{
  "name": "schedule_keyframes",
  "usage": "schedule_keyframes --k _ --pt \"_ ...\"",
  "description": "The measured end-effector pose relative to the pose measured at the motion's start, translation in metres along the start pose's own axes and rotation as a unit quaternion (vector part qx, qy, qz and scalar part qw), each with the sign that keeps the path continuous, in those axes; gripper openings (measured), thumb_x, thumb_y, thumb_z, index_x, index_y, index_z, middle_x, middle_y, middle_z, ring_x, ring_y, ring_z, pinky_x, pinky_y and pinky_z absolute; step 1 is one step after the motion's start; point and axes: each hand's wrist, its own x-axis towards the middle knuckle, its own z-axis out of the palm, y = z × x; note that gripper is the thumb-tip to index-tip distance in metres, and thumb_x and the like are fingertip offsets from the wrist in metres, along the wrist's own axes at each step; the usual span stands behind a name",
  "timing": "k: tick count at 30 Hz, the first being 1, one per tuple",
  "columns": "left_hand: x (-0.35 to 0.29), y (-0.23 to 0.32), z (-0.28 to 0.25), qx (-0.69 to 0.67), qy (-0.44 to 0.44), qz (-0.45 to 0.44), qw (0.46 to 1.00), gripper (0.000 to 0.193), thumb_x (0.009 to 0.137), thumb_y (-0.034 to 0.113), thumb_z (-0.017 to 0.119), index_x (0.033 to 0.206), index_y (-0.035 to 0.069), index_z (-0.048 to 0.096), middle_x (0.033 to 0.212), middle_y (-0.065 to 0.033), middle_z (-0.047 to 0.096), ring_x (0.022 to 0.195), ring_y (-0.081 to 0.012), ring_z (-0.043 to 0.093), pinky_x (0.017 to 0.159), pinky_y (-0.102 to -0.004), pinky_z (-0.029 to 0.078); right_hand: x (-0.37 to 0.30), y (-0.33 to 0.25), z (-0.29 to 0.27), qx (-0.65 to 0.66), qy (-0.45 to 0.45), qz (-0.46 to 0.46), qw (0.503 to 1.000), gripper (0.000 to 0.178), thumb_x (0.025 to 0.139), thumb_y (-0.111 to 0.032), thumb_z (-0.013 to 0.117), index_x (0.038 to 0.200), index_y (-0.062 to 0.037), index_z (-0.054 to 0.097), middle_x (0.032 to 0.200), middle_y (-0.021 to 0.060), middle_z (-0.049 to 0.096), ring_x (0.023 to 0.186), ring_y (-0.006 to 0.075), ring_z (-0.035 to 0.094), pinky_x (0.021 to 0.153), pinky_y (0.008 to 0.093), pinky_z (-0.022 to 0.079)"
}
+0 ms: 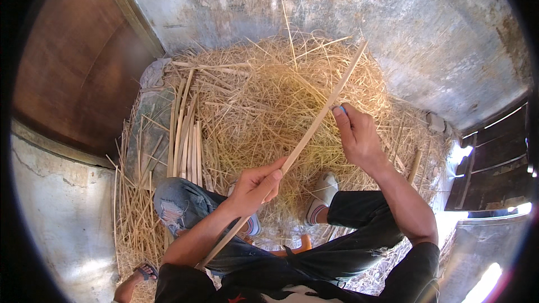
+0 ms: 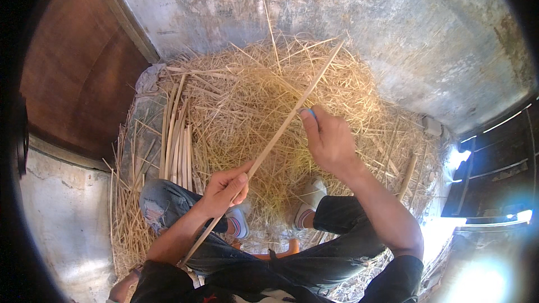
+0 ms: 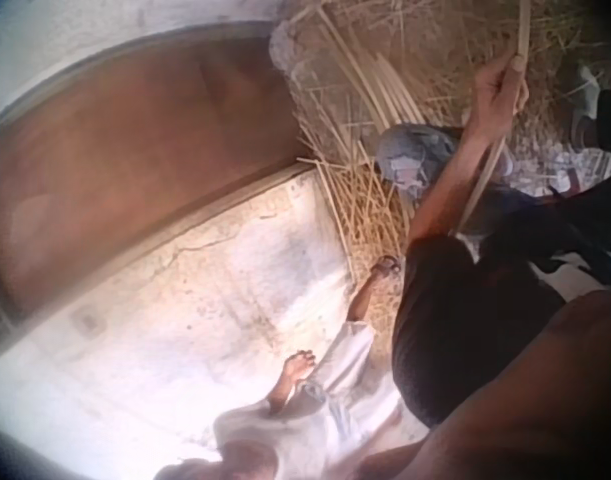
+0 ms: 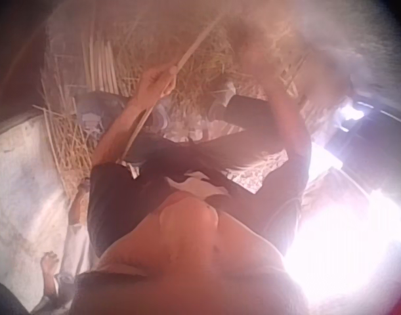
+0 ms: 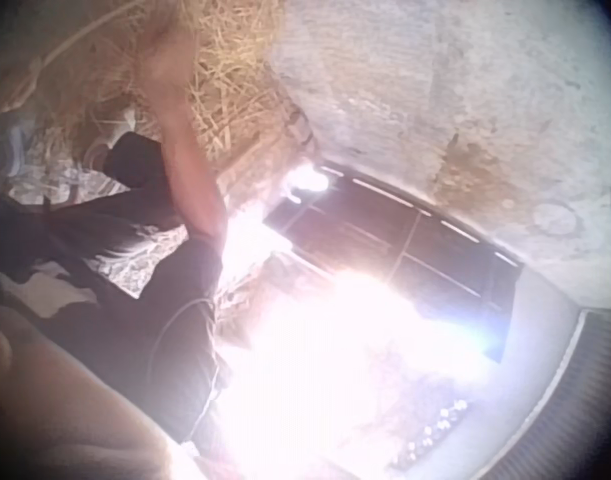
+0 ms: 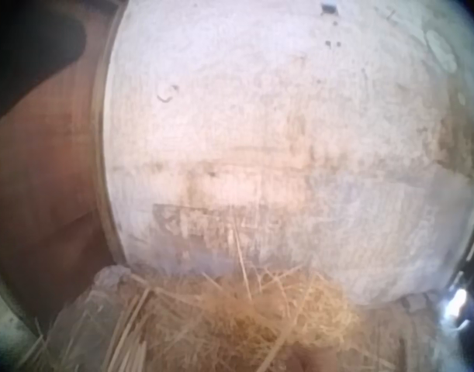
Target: The person sits on a floor covered with straw and uses a small knife to shave a long, thin bamboo stick. They hold the stick with their left hand and scrape the blade along its length with their right hand, removing thin strips of material.
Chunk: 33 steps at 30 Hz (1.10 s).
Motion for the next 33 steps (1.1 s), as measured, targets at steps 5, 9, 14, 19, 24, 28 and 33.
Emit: schedule_keyframes --k 5,9,14,19,24,28,33 --pt "0.006 0.002 -0.001 -0.007 0.019 -0.012 1.000 0.047 0.111 0.024 0.048 0.152 0.004 0.045 0.064 0.0052 0.045 0.055 -0.0033 0.040 0.051 -0.0222 0.034 -0.045 -0.028 0.043 -0.046 -0.164 -0.052 0.984 0.032 0.105 -0.030 0.051 0.094 -0.0013 0.060 0.070 0.0238 0.063 0.067 0.0449 0.064 0.061 0.0550 0.049" --pt "0.001 0.001 -0.006 0.003 0.036 -0.013 0.999 0.047 0.110 0.025 0.048 0.153 0.004 0.045 0.064 0.0053 0.045 0.055 -0.0031 0.041 0.052 -0.0220 0.035 -0.026 -0.030 0.038 -0.045 -0.067 -0.068 0.994 0.032 0.104 -0.032 0.051 0.097 -0.0024 0.060 0.073 0.0237 0.065 0.070 0.0450 0.065 0.065 0.0562 0.050" --pt "-0.003 -0.003 -0.002 -0.006 0.007 -0.015 1.000 0.047 0.110 0.025 0.048 0.153 0.005 0.044 0.064 0.0048 0.046 0.055 -0.0033 0.041 0.052 -0.0222 0.035 0.004 -0.010 0.002 0.006 -0.015 0.019 1.000 0.031 0.103 -0.034 0.052 0.099 -0.0040 0.061 0.070 0.0215 0.064 0.069 0.0440 0.066 0.062 0.0550 0.051" --pt "0.002 -0.003 -0.003 -0.004 0.012 -0.014 1.000 0.047 0.111 0.024 0.048 0.153 0.005 0.045 0.064 0.0044 0.046 0.055 -0.0032 0.041 0.051 -0.0224 0.035 -0.033 -0.029 0.040 -0.027 -0.072 -0.073 0.994 0.031 0.105 -0.031 0.052 0.096 -0.0034 0.061 0.065 0.0209 0.062 0.063 0.0442 0.064 0.056 0.0535 0.050" --pt "0.000 -0.003 -0.007 -0.019 -0.006 -0.029 0.999 0.047 0.111 0.026 0.046 0.153 0.004 0.044 0.063 0.0040 0.048 0.054 -0.0030 0.042 0.050 -0.0223 0.036 0.001 -0.001 0.021 -0.019 0.001 -0.005 1.000 0.032 0.105 -0.034 0.052 0.098 -0.0041 0.061 0.065 0.0216 0.062 0.063 0.0445 0.064 0.056 0.0536 0.050" --pt "-0.003 -0.005 -0.007 -0.037 -0.025 -0.040 0.998 0.049 0.111 0.027 0.045 0.154 0.004 0.042 0.063 0.0037 0.049 0.054 -0.0032 0.042 0.050 -0.0220 0.037 0.008 0.000 0.003 -0.022 -0.007 0.053 0.998 0.034 0.105 -0.037 0.052 0.101 -0.0049 0.062 0.067 0.0224 0.063 0.065 0.0448 0.064 0.059 0.0537 0.051" --pt "0.005 -0.011 -0.008 -0.063 -0.018 -0.026 0.998 0.050 0.112 0.029 0.044 0.153 0.002 0.042 0.064 0.0027 0.050 0.054 -0.0038 0.042 0.050 -0.0221 0.036 -0.045 -0.033 0.050 -0.011 -0.114 -0.073 0.991 0.035 0.104 -0.038 0.051 0.102 -0.0059 0.063 0.074 0.0233 0.066 0.070 0.0444 0.066 0.064 0.0546 0.052"
